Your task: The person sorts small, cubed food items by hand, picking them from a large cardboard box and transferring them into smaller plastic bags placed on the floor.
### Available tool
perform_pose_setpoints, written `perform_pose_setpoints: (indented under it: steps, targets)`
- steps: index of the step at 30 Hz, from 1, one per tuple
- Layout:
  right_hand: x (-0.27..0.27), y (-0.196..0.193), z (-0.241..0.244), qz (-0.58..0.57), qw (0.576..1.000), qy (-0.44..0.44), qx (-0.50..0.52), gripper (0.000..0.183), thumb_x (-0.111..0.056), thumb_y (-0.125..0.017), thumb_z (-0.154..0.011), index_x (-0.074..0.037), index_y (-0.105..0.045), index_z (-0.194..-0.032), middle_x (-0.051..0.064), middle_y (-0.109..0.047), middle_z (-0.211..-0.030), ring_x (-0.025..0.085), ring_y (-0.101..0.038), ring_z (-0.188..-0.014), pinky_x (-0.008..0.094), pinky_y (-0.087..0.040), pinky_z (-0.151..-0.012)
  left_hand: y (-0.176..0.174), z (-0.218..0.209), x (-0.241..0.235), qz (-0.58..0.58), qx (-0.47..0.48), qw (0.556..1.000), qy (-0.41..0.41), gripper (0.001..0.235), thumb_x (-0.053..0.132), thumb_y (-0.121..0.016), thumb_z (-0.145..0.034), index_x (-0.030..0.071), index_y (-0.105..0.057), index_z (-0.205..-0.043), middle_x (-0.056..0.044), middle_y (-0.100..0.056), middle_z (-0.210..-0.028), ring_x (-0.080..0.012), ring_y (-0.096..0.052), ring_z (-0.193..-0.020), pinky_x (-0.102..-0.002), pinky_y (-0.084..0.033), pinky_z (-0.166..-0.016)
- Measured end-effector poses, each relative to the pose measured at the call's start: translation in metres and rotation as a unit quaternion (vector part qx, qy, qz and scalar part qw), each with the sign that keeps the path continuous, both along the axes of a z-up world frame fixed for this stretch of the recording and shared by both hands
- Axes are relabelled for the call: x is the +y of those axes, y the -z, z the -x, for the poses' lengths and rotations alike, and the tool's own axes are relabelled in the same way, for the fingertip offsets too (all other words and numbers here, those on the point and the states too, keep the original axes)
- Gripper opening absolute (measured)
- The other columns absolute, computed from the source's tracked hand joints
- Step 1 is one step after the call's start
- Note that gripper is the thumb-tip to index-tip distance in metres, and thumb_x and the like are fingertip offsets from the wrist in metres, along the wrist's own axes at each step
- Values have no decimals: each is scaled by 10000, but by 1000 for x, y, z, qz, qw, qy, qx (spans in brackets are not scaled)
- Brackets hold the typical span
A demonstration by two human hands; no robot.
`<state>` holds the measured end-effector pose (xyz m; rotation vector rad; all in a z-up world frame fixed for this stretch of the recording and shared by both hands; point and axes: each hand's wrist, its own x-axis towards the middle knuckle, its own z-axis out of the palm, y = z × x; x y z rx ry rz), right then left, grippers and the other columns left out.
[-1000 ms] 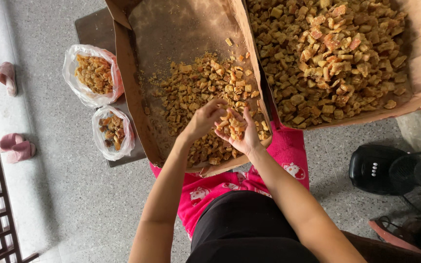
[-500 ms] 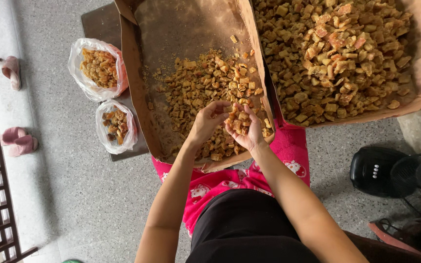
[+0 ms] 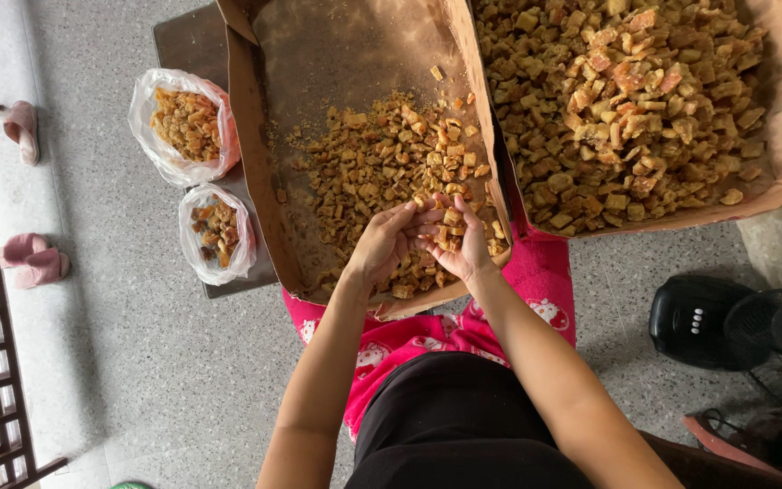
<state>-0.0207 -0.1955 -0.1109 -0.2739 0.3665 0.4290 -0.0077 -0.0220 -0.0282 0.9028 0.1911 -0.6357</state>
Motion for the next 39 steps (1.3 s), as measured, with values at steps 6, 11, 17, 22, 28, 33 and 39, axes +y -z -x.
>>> perform_pose_setpoints:
  steps: [6,11,17,22,28,33,39]
  targets:
    - [0,-8,-2,12,998,-14,53,314,-418,-638,-965,-168,-700,-1145,87,-730,-1096,241,-703,-931,404,-594,-795,34,8,10,-66,-33,994,-81,364,262,-521,-1122,-75,-633,-1202,-80,-685,-979,-128,-634,-815,-271,-556,-723]
    - [0,-23,-6,-63,998,-9,-30,271,-340,-698,-986,-121,-701,-1145,110,-722,-1028,259,-689,-924,343,-606,-680,50,21,28,-260,-55,959,-100,381,298,-545,-1073,-35,-696,-1181,-90,-718,-946,-125,-645,-775,-264,-572,-686]
    - [-64,-64,-31,-40,983,44,-173,208,-304,-697,-1046,-99,-667,-1066,99,-708,-1023,237,-688,-961,334,-609,-710,41,36,28,-430,-72,897,-67,356,267,-656,-974,74,-657,-1273,-99,-746,-1047,-128,-664,-779,-266,-578,-646]
    - [-143,-77,-50,424,849,247,-196,243,-321,-688,-1045,-106,-688,-1158,87,-714,-1137,212,-681,-1026,348,-614,-829,16,23,-26,-418,-236,877,10,329,185,-658,-961,69,-661,-1269,-104,-738,-1159,-152,-710,-833,-283,-646,-689]
    - [-182,-71,-42,484,795,350,-104,271,-313,-651,-992,-130,-700,-1185,44,-770,-1219,124,-729,-1149,203,-568,-957,-24,-3,-126,-367,-374,845,106,429,114,-604,-1000,39,-545,-1419,-175,-685,-1239,-229,-743,-926,-342,-651,-818]
    - [-172,-74,-28,371,840,362,-159,144,-166,-731,-1051,-69,-687,-1149,122,-742,-1109,202,-722,-942,350,-634,-813,-10,-11,-114,-411,-436,799,61,418,12,-475,-1032,30,-534,-1446,-207,-625,-1394,-301,-707,-1159,-357,-580,-978]
    - [-117,-53,-38,413,862,174,-235,97,-32,-644,-1049,-31,-698,-1130,152,-723,-1022,180,-732,-787,305,-646,-653,55,0,2,-560,-318,765,12,279,50,-529,-1032,44,-655,-1281,-172,-712,-1242,-244,-736,-1009,-342,-641,-875]
